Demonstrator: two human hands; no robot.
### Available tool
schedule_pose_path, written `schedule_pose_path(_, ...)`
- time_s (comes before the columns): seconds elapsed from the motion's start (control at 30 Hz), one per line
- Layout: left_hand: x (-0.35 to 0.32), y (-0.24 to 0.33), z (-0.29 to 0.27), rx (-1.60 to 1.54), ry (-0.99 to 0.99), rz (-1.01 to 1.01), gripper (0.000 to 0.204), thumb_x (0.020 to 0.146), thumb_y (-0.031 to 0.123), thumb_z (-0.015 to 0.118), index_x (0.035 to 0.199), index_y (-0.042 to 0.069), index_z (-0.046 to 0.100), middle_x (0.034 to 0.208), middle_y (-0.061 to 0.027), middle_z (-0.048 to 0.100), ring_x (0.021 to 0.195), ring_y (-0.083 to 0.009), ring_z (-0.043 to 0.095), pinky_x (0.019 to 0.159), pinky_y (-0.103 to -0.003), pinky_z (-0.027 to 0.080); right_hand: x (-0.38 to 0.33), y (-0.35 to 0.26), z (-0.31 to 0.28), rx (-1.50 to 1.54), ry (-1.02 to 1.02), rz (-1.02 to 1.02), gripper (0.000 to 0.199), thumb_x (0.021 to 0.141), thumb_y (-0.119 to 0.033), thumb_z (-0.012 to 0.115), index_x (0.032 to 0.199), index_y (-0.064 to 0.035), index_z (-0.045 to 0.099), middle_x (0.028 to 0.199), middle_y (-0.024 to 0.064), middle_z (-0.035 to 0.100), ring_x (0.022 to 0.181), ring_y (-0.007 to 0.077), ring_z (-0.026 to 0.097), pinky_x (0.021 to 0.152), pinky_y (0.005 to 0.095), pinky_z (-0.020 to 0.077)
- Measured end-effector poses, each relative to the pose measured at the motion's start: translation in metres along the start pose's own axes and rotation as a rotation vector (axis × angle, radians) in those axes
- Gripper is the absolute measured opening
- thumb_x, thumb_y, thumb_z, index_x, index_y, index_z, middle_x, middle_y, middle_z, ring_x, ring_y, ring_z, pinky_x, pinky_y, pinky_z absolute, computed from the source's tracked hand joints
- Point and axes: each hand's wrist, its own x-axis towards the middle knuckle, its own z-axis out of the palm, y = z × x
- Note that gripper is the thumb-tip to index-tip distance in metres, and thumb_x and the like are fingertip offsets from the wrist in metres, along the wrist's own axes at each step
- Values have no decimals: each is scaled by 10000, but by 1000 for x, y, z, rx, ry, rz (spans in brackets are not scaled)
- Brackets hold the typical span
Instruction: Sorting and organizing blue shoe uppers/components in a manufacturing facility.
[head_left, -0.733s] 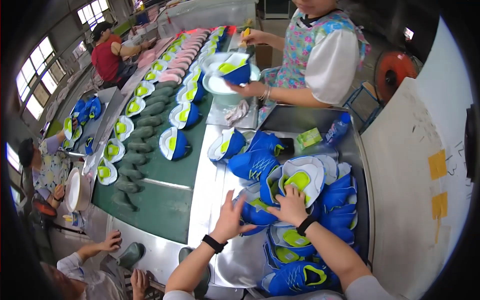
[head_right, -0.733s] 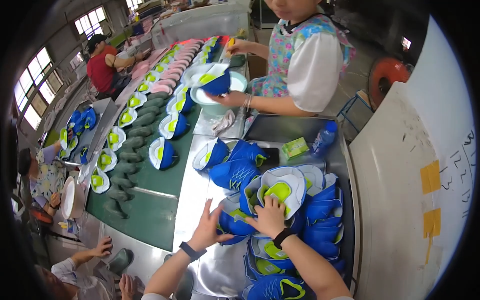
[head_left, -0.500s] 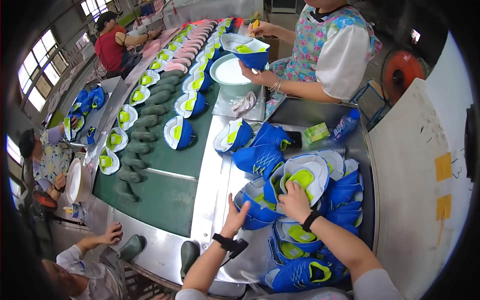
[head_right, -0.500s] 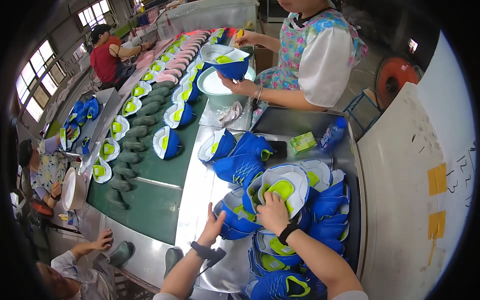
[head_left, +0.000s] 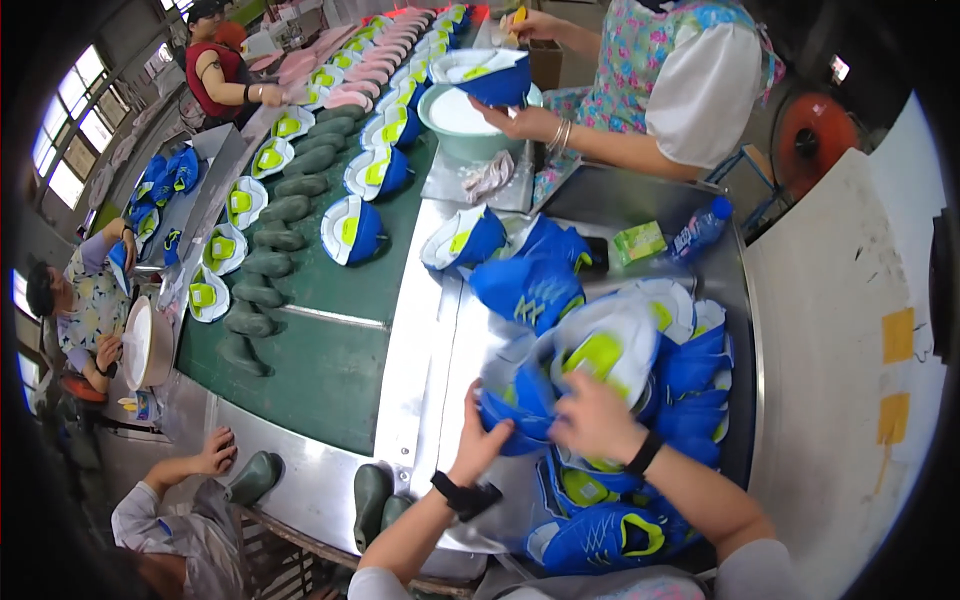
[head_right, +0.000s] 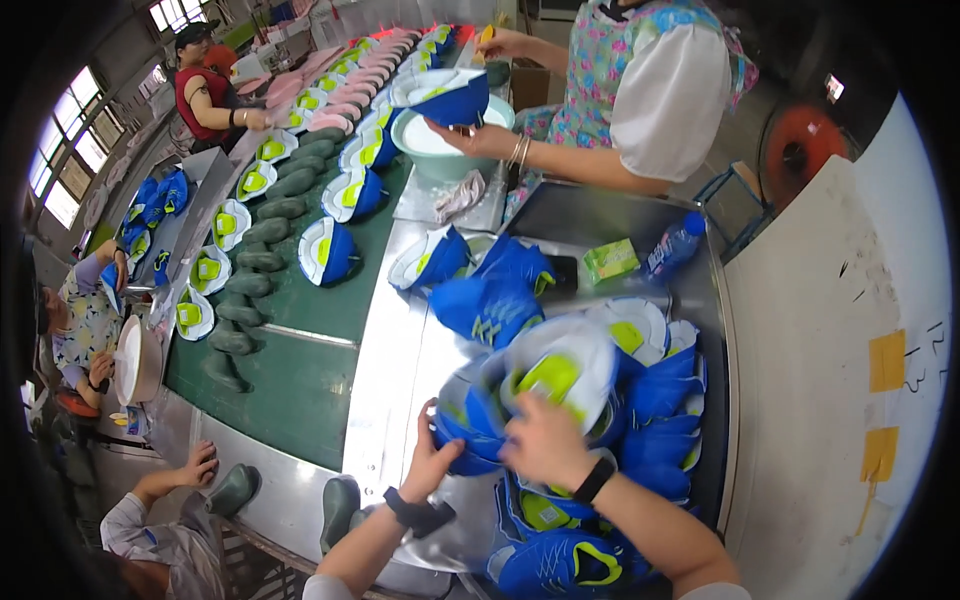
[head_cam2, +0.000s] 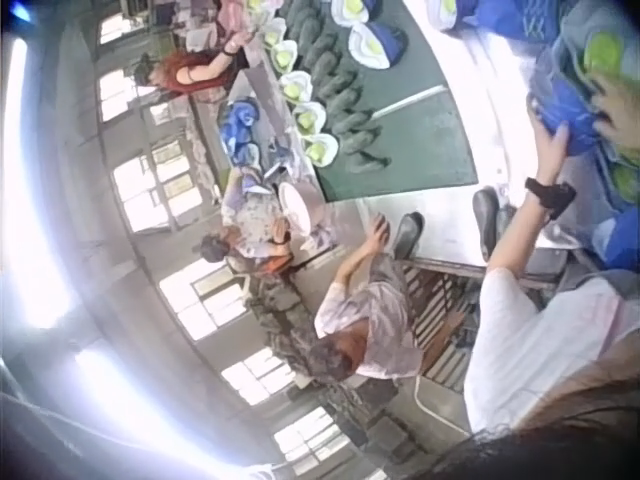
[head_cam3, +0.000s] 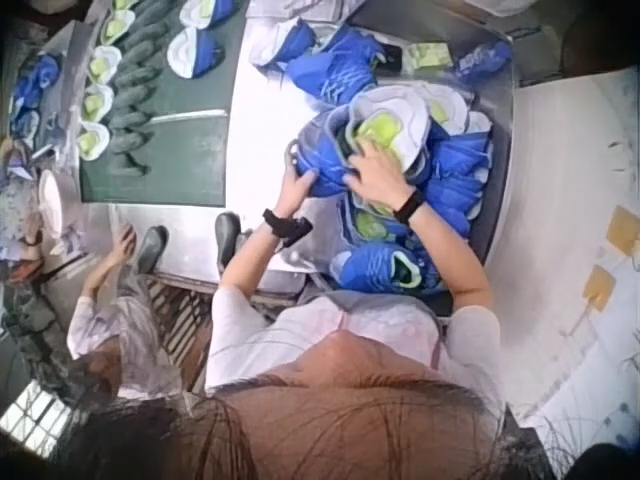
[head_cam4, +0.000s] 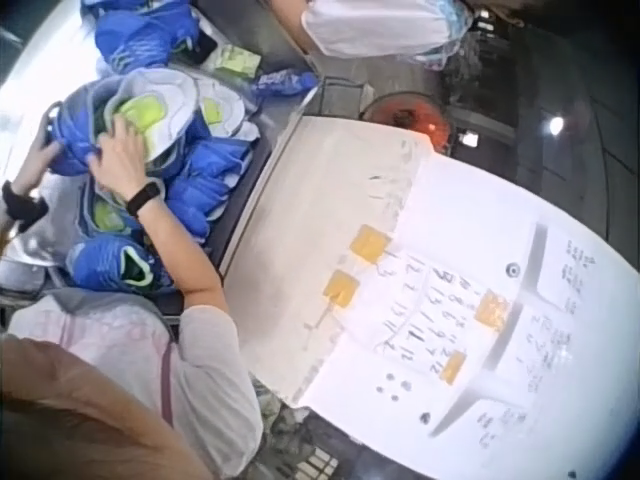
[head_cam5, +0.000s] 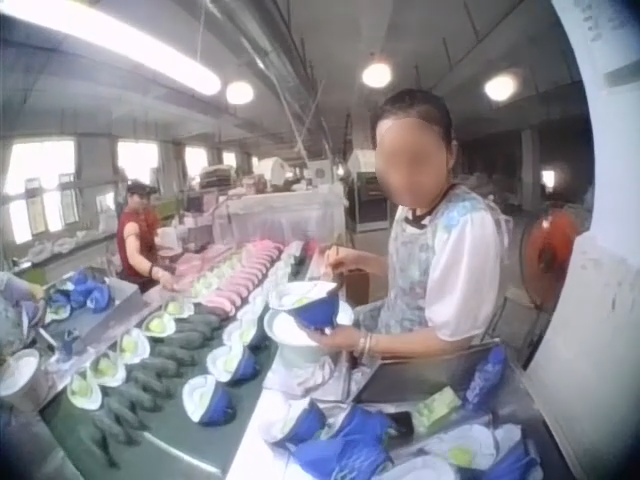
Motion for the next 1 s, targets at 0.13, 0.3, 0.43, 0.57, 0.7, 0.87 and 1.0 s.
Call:
schedule_pose_path(0.13,-2,37,20,147,-172,86,803,793,168,584,1413,6,100,1290,-263,340,1150,-341,407,1007,-390,303,-9,7,15,142,-153,118,816,551,-563,757,999,89,555,1120,304,412,1036,455,472,890,441,422)
schedule_pose_path(0.3,7,74,8,173,-362,157,760,829,212,571,1421,39,126,1318,-267,368,1217,-317,405,981,-387,343,-4,25,25,562,19,277,769,599,-468,778,1222,-96,524,1166,258,406,1069,396,457,963,386,369)
schedule_pose_path(0.43,47,92,-27,733,-573,221,661,810,259,613,1378,135,298,1174,-198,544,891,-337,628,749,-392,517,-4,10,41,602,-3,334,731,667,-185,794,1233,22,380,1132,136,489,1039,214,507,900,340,428)
schedule_pose_path(0.57,173,60,-35,1111,32,744,919,603,347,775,1319,-16,327,1363,-261,305,1285,-408,264,1004,-485,318,-18,-17,28,1091,68,377,586,768,-154,663,1255,31,395,1177,171,517,1046,273,521,945,352,399)
schedule_pose_path(0.7,189,64,2,1192,2,220,1129,413,317,863,1344,11,303,1455,-239,124,1354,-412,92,962,-529,329,-17,-6,22,765,-22,336,681,796,-308,664,1281,77,380,1291,211,443,1211,330,394,1033,362,267)
schedule_pose_path(0.87,166,34,-14,1130,132,275,1113,422,288,854,1349,11,303,1455,-241,112,1357,-419,52,975,-542,316,-1,21,63,1041,-70,508,361,801,-164,679,1017,87,534,947,113,571,749,198,519,615,328,435)
schedule_pose_path(1.0,150,48,-4,1152,82,311,1091,430,290,850,1339,10,314,1448,-240,133,1358,-417,50,978,-543,315,-7,74,90,955,92,317,485,799,-175,691,1093,157,496,1055,158,573,878,211,532,792,335,442)
